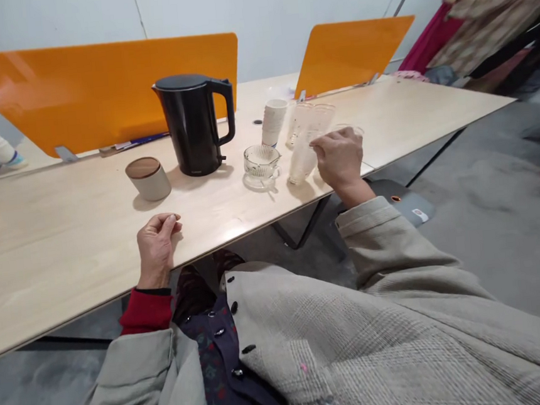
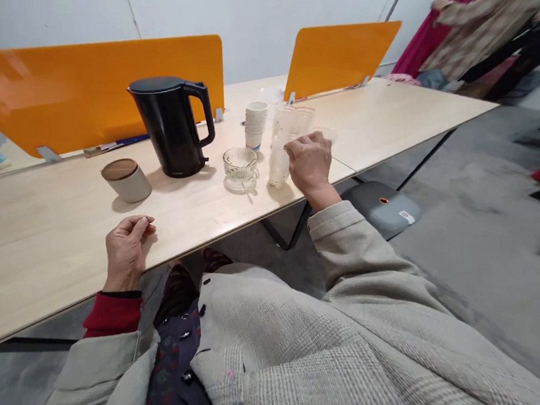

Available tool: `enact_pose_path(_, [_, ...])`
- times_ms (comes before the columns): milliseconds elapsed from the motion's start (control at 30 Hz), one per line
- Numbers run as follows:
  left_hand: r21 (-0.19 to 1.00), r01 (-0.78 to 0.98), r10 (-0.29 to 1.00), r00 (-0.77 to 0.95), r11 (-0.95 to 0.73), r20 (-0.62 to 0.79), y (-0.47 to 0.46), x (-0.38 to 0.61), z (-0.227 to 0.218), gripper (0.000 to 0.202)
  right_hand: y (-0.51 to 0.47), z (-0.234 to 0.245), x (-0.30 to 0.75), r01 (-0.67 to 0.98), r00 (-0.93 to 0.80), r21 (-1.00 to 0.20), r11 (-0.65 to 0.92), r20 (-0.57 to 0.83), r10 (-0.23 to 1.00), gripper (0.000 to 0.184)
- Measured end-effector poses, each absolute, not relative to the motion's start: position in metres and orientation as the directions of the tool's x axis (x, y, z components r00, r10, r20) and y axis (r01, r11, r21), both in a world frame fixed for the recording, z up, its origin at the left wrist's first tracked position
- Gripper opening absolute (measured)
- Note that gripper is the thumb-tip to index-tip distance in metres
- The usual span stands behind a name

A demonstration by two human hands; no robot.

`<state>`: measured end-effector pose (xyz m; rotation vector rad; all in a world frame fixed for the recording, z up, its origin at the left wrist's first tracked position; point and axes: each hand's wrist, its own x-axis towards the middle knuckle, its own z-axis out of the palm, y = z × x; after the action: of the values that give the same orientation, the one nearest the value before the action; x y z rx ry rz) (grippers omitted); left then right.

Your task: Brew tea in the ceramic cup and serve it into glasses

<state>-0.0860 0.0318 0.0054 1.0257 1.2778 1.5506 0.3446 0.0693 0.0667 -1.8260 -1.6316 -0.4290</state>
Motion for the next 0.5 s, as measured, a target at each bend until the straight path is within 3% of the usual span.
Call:
enact_pose_path(233, [0.986,-0.087,0.951,-0.289,-0.14,0.109,0.035,-0.086,0.001,0.037,0.083,0.068,0.357,0.972,0.115,-0.23,0.054,0.66,0.743,0.025])
enact_pose_path(500, [0.986,-0.078,0.951,-0.284,-0.147,0.119,0.036,-0.087,0.001,0.033,0.084,0.087,0.356,0.954,0.2,-0.299,0.0,0.639,0.743,0.016])
